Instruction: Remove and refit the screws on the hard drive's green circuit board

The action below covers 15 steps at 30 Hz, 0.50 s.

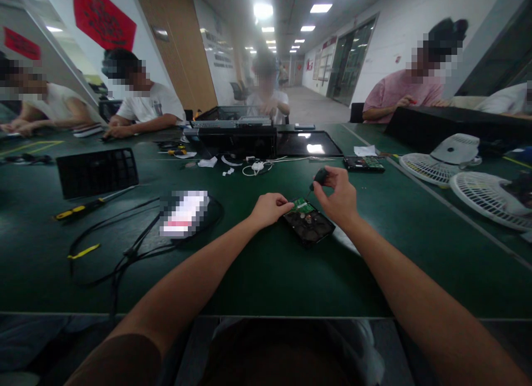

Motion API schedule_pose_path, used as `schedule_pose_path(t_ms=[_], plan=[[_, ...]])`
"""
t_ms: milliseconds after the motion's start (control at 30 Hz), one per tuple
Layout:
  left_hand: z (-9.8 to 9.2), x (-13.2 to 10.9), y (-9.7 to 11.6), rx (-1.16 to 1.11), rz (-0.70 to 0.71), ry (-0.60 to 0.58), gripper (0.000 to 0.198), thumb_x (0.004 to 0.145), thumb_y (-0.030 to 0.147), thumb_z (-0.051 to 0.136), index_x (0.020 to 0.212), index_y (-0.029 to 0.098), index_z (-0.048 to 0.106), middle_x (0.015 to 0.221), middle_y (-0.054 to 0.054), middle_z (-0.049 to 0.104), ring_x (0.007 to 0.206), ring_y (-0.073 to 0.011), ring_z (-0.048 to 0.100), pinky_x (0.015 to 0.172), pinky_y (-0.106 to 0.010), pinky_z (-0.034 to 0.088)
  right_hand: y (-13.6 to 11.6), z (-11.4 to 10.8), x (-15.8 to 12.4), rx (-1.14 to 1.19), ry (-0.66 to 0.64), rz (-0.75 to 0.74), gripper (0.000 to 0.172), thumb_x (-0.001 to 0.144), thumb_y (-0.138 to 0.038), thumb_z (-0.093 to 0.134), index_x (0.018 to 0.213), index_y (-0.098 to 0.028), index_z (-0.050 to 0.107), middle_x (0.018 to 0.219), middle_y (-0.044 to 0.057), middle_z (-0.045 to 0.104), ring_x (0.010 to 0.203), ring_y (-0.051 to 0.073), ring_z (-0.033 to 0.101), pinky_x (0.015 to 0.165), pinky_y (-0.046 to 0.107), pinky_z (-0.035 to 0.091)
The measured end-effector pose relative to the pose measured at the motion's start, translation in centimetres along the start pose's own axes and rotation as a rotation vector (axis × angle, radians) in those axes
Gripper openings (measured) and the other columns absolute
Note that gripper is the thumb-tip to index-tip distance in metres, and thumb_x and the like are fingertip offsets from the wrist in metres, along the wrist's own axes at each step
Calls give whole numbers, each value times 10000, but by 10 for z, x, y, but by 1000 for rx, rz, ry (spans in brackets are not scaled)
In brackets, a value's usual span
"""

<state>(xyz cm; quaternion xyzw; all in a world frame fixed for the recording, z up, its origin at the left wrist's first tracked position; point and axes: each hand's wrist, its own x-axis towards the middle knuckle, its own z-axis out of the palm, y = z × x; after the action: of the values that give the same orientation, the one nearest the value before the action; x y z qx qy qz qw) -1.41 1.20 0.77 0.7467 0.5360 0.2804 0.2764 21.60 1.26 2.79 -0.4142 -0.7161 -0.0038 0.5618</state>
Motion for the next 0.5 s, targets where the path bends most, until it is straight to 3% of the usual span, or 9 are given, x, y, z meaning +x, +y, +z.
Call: schedule_pose_path(t_ms=[133, 233, 333, 433, 500], plan=[[-3, 0, -1, 79, 60, 14, 267, 930, 461, 732, 956, 203, 795, 965, -60, 776, 865, -213, 714, 750, -314, 537, 2, 1, 0, -20, 21, 8, 453, 893, -312, 732, 1281, -227, 514, 1078, 102, 736, 826, 234, 751, 787, 440, 641], [-5, 0, -4, 123, 105, -3, 299, 918, 507, 727, 944, 216, 789, 943, -49, 762, 882, -228, 700, 788, -340, 529, 1, 0, 1, -55, 30, 7, 454, 884, -337, 750, 1262, -227, 524, 1071, 96, 725, 780, 220, 734, 764, 433, 634], [-7, 0, -9, 137, 145, -18, 344, 921, 514, 721, 1082, 212, 762, 953, -42, 743, 854, -218, 686, 772, -343, 531, -1, -1, 1, -47, 29, 8, 451, 890, -351, 748, 1262, -227, 524, 1089, 98, 719, 776, 217, 727, 758, 429, 630], [-8, 0, -14, 67, 230, -26, 417, 939, 409, 716, 1307, 218, 672, 1123, -57, 705, 865, -187, 681, 780, -328, 552, -2, -3, 1, -37, 16, 2, 424, 924, -360, 709, 1280, -231, 519, 1086, 98, 725, 791, 224, 726, 782, 442, 627], [-9, 0, -16, 9, 328, -45, 382, 962, 334, 685, 1331, 235, 667, 1238, -76, 649, 927, -180, 681, 826, -331, 564, -2, -4, 0, -38, 10, -5, 406, 943, -357, 681, 1294, -230, 519, 1073, 101, 729, 811, 233, 727, 801, 455, 625]])
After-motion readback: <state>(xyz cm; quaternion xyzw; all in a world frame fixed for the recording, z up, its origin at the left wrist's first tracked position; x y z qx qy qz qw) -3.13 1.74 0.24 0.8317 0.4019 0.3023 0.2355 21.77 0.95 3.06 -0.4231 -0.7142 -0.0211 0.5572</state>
